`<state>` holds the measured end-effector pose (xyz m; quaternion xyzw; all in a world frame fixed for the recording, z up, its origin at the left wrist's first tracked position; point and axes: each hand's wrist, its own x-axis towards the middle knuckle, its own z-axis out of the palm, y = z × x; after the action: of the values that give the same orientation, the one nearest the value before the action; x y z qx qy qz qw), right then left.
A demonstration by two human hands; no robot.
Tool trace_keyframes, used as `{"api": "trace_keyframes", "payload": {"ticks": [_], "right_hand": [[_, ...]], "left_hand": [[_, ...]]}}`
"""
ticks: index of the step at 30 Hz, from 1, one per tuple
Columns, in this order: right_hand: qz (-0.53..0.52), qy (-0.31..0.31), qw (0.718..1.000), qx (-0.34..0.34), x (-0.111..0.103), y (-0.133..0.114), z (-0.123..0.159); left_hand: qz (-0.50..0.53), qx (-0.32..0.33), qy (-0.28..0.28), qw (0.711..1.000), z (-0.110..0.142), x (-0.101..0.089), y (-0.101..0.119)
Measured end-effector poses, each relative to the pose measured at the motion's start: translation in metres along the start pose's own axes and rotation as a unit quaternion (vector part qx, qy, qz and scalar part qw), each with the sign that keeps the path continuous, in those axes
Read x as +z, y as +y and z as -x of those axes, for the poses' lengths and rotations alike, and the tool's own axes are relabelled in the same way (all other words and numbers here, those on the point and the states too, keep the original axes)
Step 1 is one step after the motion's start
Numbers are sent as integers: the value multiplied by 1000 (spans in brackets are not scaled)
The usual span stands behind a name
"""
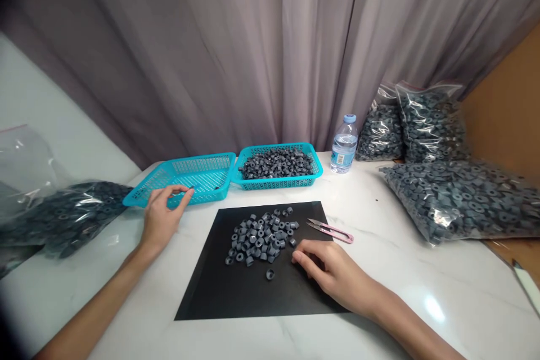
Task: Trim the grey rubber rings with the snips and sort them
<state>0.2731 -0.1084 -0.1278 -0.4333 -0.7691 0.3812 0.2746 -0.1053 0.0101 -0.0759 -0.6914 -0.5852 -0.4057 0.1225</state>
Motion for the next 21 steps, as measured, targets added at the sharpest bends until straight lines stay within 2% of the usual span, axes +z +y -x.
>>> {"api": "trace_keyframes", "payload": {"ticks": [10,18,21], "right_hand": [[20,3,1000,-10,-2,-3,1],[42,10,998,-38,-2,-5,1],[46,33,996,-66,-1,-3,2]], "left_hand": [[-67,24,-64,995,8,9,-2],[-100,35,-67,992,12,13,0],[-106,42,-67,991,12,13,2]]}}
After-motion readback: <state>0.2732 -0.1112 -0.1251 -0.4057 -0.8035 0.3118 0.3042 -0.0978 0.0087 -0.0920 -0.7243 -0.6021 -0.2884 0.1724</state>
